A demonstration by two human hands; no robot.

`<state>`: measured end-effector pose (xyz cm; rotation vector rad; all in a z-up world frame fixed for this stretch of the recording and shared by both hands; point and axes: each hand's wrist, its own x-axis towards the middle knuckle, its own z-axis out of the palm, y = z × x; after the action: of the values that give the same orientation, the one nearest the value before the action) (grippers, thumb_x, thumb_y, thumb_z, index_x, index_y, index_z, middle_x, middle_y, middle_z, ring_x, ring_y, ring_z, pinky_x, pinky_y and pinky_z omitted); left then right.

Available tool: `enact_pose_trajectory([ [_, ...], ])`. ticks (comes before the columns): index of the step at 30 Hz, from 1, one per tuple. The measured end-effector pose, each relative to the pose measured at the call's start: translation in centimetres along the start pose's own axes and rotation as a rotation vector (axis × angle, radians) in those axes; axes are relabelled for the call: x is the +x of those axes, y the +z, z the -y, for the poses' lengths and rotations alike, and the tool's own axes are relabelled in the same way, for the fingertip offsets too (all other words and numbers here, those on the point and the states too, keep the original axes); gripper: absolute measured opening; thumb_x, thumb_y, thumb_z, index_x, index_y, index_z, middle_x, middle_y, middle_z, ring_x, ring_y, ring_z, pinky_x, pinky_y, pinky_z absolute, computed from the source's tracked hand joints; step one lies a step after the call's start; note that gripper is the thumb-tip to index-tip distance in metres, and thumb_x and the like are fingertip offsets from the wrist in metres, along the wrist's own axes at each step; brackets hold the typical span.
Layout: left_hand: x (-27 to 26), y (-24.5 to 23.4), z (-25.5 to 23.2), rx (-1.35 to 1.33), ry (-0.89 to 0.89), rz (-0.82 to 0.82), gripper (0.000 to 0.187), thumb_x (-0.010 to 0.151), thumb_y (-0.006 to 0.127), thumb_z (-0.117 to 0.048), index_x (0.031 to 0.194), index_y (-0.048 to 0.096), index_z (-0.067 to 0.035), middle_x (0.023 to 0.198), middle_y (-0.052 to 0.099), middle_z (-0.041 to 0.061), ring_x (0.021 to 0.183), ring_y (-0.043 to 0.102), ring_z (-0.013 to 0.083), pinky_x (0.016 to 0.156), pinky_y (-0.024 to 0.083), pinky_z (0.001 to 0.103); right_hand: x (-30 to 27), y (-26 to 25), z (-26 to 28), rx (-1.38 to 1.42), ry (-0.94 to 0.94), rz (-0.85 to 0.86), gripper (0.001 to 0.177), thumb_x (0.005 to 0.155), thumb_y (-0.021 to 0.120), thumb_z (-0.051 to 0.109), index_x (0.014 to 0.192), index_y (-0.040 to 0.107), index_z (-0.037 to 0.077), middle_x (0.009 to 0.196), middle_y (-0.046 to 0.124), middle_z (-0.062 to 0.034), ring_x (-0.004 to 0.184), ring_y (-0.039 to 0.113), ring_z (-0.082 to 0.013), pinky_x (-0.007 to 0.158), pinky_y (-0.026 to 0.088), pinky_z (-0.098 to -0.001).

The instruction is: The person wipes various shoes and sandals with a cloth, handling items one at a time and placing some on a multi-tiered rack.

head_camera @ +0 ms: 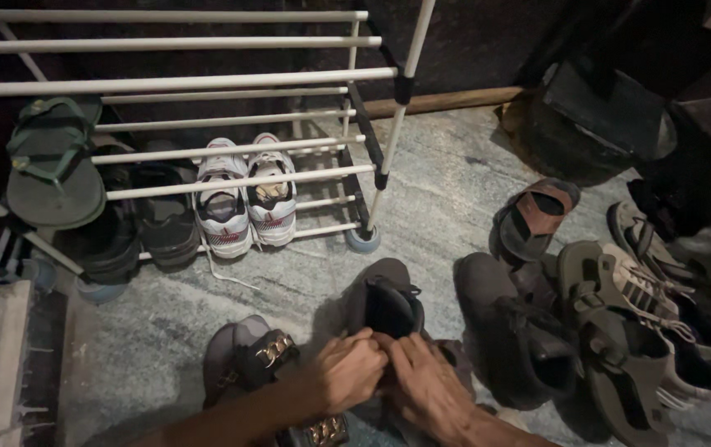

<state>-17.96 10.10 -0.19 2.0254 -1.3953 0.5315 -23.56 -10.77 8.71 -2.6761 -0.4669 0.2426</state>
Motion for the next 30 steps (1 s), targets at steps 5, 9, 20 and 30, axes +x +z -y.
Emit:
enact_pose_trajectory([
  [5,1.5,-3.1,-1.8,-0.072,-0.087,0.120,0.026,0.093,0.070,-0.018,0.115,0.063,-0.007,0.116,0.063,0.015,0.125,0.058,0.0374,0.094,0.049,0.051,-0.2,-0.8,1.3,-0.057,-0.151,-0.088,0.082,0.078,0.076,0.016,0.150,0.038,0.006,0.118,0.059,-0.0166,0.111,0.054,-0.0385,0.098,0.042,-0.0520],
  [9,2.4,-3.7,-3.0,0.033,-0.228,0.340,0.023,0.080,0.071,-0.019,0.098,0.069,-0.005,0.110,0.067,0.018,0.122,0.055,0.0403,0.092,0.047,0.061,-0.6,-1.2,2.4,-0.122,-0.148,0.030,0.076,0.085,0.063,0.015,0.154,0.034,0.004,0.115,0.057,-0.0133,0.110,0.054,-0.0330,0.100,0.042,-0.0471],
  [20,5.0,-13.7,-5.3,0.248,-0.191,0.240,0.029,0.065,0.072,-0.019,0.088,0.074,-0.001,0.101,0.070,0.021,0.110,0.063,0.0376,0.086,0.053,0.058,0.8,-6.1,7.6,-0.462,-0.497,-0.210,0.066,0.090,0.052,0.012,0.153,0.039,-0.004,0.100,0.054,-0.0108,0.101,0.054,-0.0294,0.104,0.039,-0.0536],
  [30,6.7,-21.4,-4.9,0.321,-0.285,0.030,0.027,0.070,0.068,-0.012,0.094,0.070,0.000,0.098,0.066,0.014,0.107,0.060,0.0310,0.090,0.050,0.053,6.2,-9.2,12.6,-0.530,-0.559,-0.360,0.067,0.081,0.056,0.011,0.145,0.045,-0.004,0.104,0.059,-0.0122,0.104,0.057,-0.0285,0.102,0.044,-0.0471],
])
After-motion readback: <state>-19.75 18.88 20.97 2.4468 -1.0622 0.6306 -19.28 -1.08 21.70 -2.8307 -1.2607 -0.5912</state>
